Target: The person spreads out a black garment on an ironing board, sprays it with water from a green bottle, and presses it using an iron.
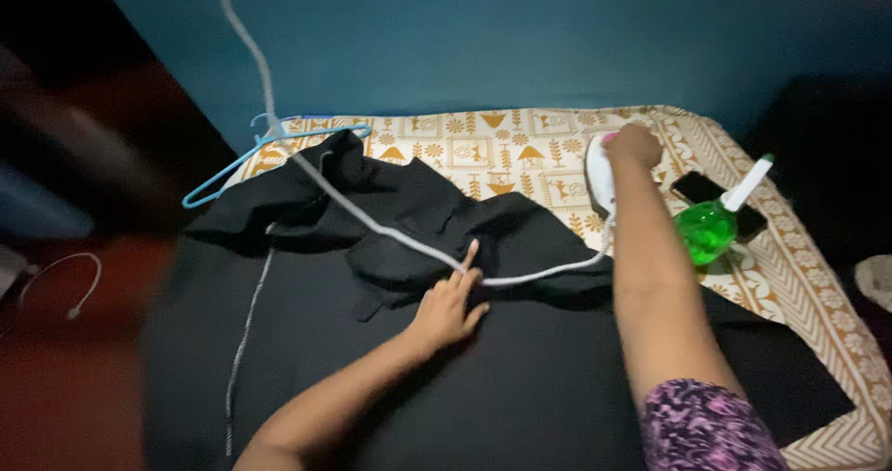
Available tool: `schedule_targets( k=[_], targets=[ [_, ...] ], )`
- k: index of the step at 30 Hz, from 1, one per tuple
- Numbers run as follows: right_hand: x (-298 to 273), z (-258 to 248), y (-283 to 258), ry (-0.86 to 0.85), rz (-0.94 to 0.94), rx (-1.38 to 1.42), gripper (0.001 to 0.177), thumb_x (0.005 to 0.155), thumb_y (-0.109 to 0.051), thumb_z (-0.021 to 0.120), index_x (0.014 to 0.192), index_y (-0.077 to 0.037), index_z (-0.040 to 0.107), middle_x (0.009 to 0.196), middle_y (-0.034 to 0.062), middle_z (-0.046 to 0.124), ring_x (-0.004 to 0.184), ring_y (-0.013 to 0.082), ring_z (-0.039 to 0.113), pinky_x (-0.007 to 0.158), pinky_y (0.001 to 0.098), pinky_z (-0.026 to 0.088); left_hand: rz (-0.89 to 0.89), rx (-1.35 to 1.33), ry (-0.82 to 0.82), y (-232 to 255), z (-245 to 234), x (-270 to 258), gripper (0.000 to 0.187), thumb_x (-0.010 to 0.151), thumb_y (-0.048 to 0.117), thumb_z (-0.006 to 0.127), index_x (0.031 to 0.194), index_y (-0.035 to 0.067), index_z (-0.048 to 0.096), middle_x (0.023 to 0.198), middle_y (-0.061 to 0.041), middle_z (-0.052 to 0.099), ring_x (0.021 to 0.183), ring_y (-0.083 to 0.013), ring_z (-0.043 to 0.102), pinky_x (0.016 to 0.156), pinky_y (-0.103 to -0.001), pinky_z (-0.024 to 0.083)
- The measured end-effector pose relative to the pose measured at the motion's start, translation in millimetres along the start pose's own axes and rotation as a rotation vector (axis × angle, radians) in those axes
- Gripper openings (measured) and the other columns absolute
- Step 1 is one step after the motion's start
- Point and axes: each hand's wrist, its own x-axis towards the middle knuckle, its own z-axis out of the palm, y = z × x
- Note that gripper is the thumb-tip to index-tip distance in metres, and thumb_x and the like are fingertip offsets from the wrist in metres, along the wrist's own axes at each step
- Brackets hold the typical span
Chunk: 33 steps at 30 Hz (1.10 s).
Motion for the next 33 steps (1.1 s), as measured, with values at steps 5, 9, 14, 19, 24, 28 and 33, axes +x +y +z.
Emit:
schedule_targets(
  k=[5, 9, 14, 19, 24, 28, 33],
  targets=[
    [-36.5, -24.6, 17.9, -0.12, -0.202, -0.009, 0.06, 0.073, -0.054, 0.089, 0.106, -0.004, 0.078, 0.111, 0.0198, 0.076, 0.1, 0.0362, 0.074, 0.081, 0.0463, 0.058, 0.122, -0.083, 0.154, -44.3, 13.8, 65.8, 0.064, 0.088, 0.025, 0.077, 0.14, 0.004, 0.045, 0.145, -0.018, 0.051, 0.117, -0.0408, 0.063, 0.097, -0.047, 0.053],
    [-67.5, -40.0, -2.7, -0.288, -0.292, 0.017, 0.06, 0.077, -0.057, 0.086, 0.102, -0.003, 0.077, 0.104, 0.02, 0.078, 0.095, 0.0349, 0.076, 0.084, 0.0467, 0.057, 0.271, -0.134, 0.197, -58.9, 16.8, 127.3, 0.063, 0.087, 0.014, 0.075, 0.138, 0.002, 0.04, 0.159, -0.024, 0.037, 0.12, -0.0428, 0.058, 0.097, -0.047, 0.051],
    [-69.9, -14.6, -20.7, -0.252, -0.443, -0.039, 0.054, 0.079, -0.054, 0.083, 0.102, -0.006, 0.078, 0.105, 0.0187, 0.077, 0.098, 0.0344, 0.074, 0.084, 0.0485, 0.057, 0.36, -0.2, 0.132, -67.9, 27.1, 172.9, 0.068, 0.082, -0.001, 0.065, 0.144, 0.004, 0.039, 0.136, -0.02, 0.055, 0.13, -0.0385, 0.06, 0.114, -0.044, 0.049],
    [-63.0, 0.6, -36.5, -0.034, -0.387, -0.115, 0.049, 0.084, -0.052, 0.078, 0.106, -0.008, 0.078, 0.106, 0.0196, 0.076, 0.1, 0.0372, 0.073, 0.079, 0.0495, 0.058, 0.468, -0.314, 0.048, -66.3, 19.3, 169.4, 0.097, 0.069, -0.008, 0.062, 0.154, -0.003, 0.015, 0.136, -0.027, 0.052, 0.124, -0.0408, 0.056, 0.11, -0.046, 0.043],
    [-69.1, -15.8, -42.8, 0.024, -0.213, 0.038, 0.046, 0.085, -0.049, 0.081, 0.105, -0.008, 0.077, 0.105, 0.0186, 0.076, 0.099, 0.0368, 0.073, 0.078, 0.0485, 0.058, 0.419, -0.242, 0.006, -77.0, 22.6, 166.4, 0.099, 0.074, -0.014, 0.06, 0.16, 0.004, 0.015, 0.144, -0.023, 0.049, 0.125, -0.0381, 0.058, 0.108, -0.042, 0.047],
    [-92.5, -51.1, -33.5, 0.186, -0.162, 0.473, 0.045, 0.086, -0.043, 0.083, 0.112, -0.008, 0.072, 0.099, 0.0126, 0.077, 0.09, 0.03, 0.074, 0.079, 0.0475, 0.056, 0.467, -0.143, 0.059, -101.4, 41.3, 201.8, 0.078, 0.085, -0.014, 0.055, 0.154, 0.005, 0.025, 0.165, -0.025, 0.033, 0.128, -0.0383, 0.057, 0.108, -0.042, 0.047],
    [-154.7, -154.9, -25.1, 0.285, -0.076, 0.888, 0.044, 0.095, -0.039, 0.076, 0.122, -0.008, 0.062, 0.092, 0.0064, 0.072, 0.068, 0.0154, 0.069, 0.056, 0.0369, 0.056, 0.404, -0.111, 0.214, -101.4, 80.7, 285.2, 0.056, 0.104, 0.006, 0.035, 0.159, 0.001, 0.027, 0.169, -0.022, 0.03, 0.144, -0.037, 0.048, 0.118, -0.039, 0.042]
  ],
)
